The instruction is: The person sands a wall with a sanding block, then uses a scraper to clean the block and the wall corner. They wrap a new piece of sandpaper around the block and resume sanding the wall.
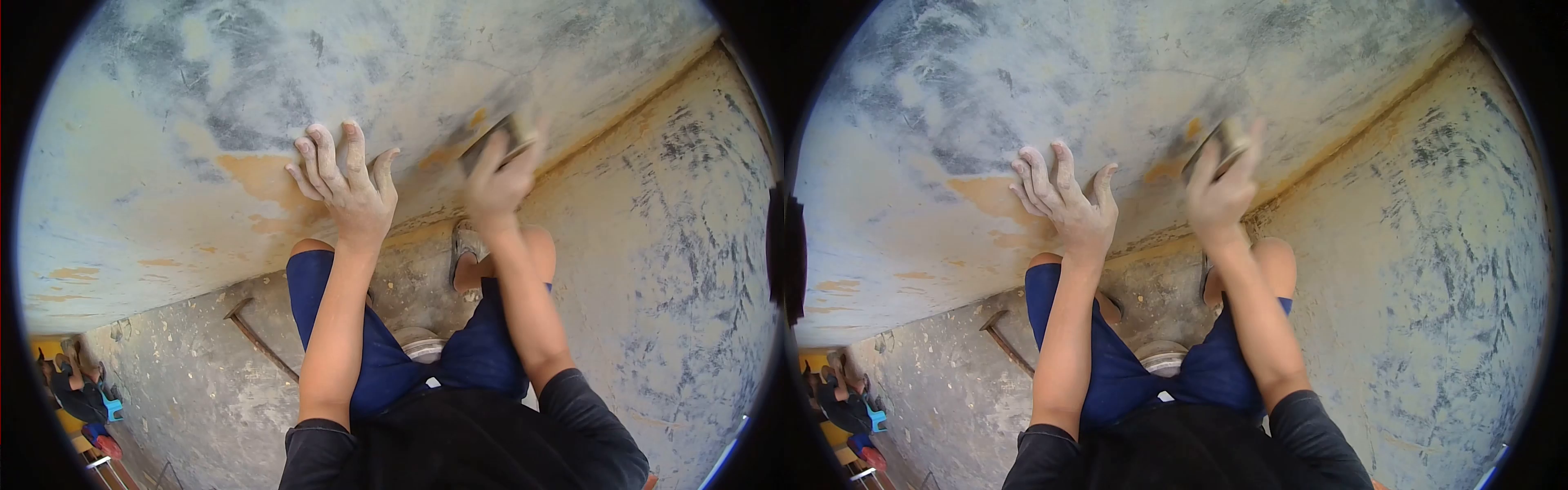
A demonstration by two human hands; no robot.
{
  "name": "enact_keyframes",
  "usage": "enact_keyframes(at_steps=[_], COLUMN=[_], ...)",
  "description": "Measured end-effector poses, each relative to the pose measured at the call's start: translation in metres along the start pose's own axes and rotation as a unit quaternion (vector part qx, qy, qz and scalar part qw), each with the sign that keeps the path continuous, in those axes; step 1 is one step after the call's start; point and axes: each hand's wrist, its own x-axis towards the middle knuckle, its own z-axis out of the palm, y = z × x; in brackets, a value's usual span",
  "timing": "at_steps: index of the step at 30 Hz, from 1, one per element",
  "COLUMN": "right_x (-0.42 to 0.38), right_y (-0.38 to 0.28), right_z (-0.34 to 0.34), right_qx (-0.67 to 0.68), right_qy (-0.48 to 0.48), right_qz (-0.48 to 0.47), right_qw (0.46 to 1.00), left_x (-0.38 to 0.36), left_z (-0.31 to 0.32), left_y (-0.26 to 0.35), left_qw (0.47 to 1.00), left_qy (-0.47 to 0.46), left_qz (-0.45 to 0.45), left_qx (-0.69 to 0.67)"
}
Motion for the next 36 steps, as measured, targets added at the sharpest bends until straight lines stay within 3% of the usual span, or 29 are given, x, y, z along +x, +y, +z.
enact_keyframes(at_steps=[2, 6, 8, 10, 13, 15, 19, 21, 23, 26, 28, 31, 32, 34, 36], right_x=[0.056, 0.042, -0.029, -0.075, -0.033, 0.037, 0.063, 0.007, -0.063, -0.045, 0.011, 0.057, 0.045, -0.004, -0.055], right_y=[-0.022, -0.006, 0.012, 0.01, -0.007, -0.013, -0.007, 0.015, 0.03, 0.018, 0.017, 0.007, 0.012, 0.025, 0.024], right_z=[-0.013, 0.008, 0.012, 0.001, -0.009, -0.006, -0.004, 0.014, -0.001, -0.006, 0.002, -0.004, 0.008, 0.015, 0.0], right_qx=[0.092, 0.029, 0.0, -0.002, 0.054, 0.052, 0.026, 0.016, 0.0, 0.064, 0.044, 0.056, 0.065, 0.019, 0.04], right_qy=[0.006, 0.01, -0.066, -0.17, -0.11, 0.017, -0.042, -0.008, -0.16, -0.123, 0.021, -0.001, 0.02, 0.001, -0.13], right_qz=[0.169, 0.078, 0.024, 0.066, 0.142, 0.081, 0.163, -0.03, 0.014, 0.056, -0.01, 0.041, 0.015, -0.05, 0.022], right_qw=[0.981, 0.997, 0.998, 0.983, 0.982, 0.995, 0.985, 0.999, 0.987, 0.989, 0.999, 0.998, 0.998, 0.999, 0.99], left_x=[-0.002, 0.001, 0.003, 0.003, 0.004, 0.002, 0.003, 0.0, -0.001, 0.001, 0.003, 0.003, 0.001, 0.003, 0.001], left_z=[-0.004, -0.002, -0.002, -0.003, -0.004, -0.006, -0.003, 0.0, -0.001, -0.004, -0.005, -0.002, -0.001, 0.001, -0.001], left_y=[-0.002, -0.001, -0.001, 0.003, 0.002, 0.002, 0.003, 0.004, 0.005, 0.003, 0.001, 0.003, 0.003, 0.002, 0.004], left_qw=[1.0, 0.999, 0.999, 1.0, 1.0, 0.999, 1.0, 1.0, 1.0, 1.0, 0.999, 0.999, 1.0, 1.0, 1.0], left_qy=[-0.021, -0.017, -0.016, -0.02, -0.023, -0.03, -0.016, -0.006, -0.008, -0.017, -0.026, -0.026, -0.016, 0.002, -0.008], left_qz=[0.009, 0.02, 0.013, 0.015, 0.013, 0.009, 0.01, -0.011, -0.009, 0.004, 0.011, 0.01, 0.002, -0.006, -0.01], left_qx=[0.018, 0.028, 0.028, 0.016, 0.016, 0.021, 0.025, 0.002, -0.002, 0.003, 0.016, 0.027, 0.015, 0.006, 0.006])
